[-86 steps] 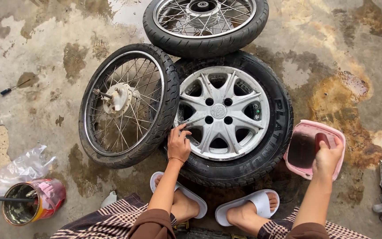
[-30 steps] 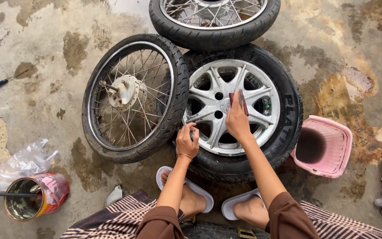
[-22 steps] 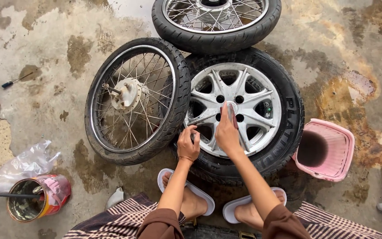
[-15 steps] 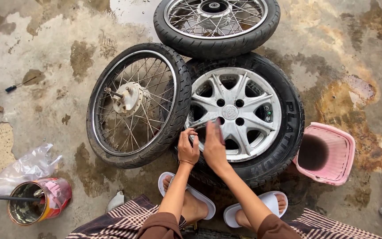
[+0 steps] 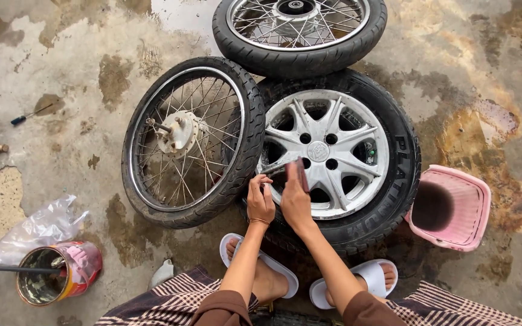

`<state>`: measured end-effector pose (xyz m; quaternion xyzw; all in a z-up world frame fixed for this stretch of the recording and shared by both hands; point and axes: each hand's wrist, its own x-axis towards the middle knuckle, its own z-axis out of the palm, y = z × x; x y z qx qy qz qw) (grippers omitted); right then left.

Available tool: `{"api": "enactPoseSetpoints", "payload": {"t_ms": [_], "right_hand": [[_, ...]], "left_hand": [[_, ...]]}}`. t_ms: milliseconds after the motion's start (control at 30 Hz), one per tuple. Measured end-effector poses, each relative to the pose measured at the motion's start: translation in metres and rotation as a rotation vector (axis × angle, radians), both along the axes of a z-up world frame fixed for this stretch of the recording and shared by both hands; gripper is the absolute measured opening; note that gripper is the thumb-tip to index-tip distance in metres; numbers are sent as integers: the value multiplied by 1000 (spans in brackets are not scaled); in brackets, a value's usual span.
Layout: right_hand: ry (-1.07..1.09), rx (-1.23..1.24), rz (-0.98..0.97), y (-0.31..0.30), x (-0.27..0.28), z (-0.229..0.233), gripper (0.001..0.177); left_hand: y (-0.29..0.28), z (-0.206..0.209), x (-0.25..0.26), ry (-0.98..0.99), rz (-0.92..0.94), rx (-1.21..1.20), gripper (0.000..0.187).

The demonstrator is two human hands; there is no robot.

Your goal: Scrubbing and cleaning a car wheel rim using an abrasive pad while sitting on the ground.

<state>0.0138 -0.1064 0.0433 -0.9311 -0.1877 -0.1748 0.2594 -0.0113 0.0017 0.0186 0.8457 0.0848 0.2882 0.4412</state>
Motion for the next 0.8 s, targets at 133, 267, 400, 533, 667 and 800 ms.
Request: {"api": "enactPoseSetpoints", "payload": {"t_ms": [133,267,400,533,667,800], "right_hand": [[-124,-216,172,-9,-4,-19,60],[187,104,89,-25,13,4,65],[70,80,-57,-27,23,-12,57],[158,14,13,-28,19,26,74],[258,-25,80,-52,35,35,68],[361,62,9,-54,26,66,68]], "left_hand": [[-1,-4,-2,-5,-2,4,23],[0,-3,4,-24,0,-1,23],[-1,-6,0,-5,6,3,24],[-2,-1,0,-21,-5,-1,25],[0,-5,3,-19,-2,-5,23],[0,-4,-1,2,8,-2,23]]}}
